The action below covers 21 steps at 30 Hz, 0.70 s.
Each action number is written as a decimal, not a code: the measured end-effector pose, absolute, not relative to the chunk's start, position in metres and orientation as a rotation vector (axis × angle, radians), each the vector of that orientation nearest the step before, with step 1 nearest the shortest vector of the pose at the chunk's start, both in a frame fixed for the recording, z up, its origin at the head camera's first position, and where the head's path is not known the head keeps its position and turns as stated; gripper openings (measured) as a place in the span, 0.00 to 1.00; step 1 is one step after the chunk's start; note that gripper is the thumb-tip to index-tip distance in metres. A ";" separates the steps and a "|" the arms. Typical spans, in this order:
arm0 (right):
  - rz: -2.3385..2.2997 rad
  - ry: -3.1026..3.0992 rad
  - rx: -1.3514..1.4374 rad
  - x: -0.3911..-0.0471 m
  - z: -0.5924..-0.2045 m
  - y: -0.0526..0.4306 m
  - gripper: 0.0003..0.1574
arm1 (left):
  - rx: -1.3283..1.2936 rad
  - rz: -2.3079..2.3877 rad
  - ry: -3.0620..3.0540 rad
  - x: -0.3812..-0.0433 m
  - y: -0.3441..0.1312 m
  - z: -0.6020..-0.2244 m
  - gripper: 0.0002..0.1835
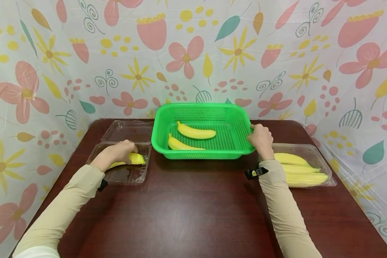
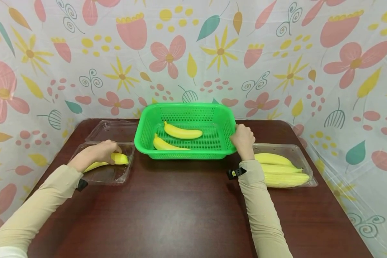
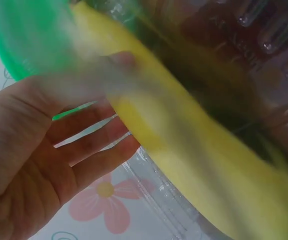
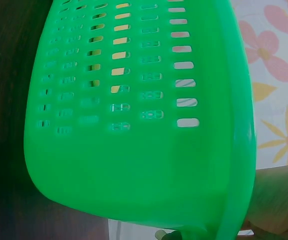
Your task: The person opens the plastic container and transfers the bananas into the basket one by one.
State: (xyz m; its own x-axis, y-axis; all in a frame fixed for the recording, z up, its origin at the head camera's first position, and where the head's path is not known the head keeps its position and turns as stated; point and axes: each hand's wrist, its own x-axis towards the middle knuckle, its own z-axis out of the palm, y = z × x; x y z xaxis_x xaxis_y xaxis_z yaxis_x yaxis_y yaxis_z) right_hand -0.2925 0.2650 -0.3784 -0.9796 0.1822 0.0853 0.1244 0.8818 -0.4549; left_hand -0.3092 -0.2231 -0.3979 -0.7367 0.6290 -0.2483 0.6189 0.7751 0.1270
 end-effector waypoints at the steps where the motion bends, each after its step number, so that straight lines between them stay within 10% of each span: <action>1: 0.696 -2.925 -0.236 -0.292 -0.379 0.265 0.36 | 0.963 0.057 2.687 -0.309 -0.223 -0.399 0.17; 21: 0.683 -2.920 -0.284 -0.294 -0.378 0.264 0.35 | 1.026 0.119 2.675 -0.308 -0.224 -0.400 0.13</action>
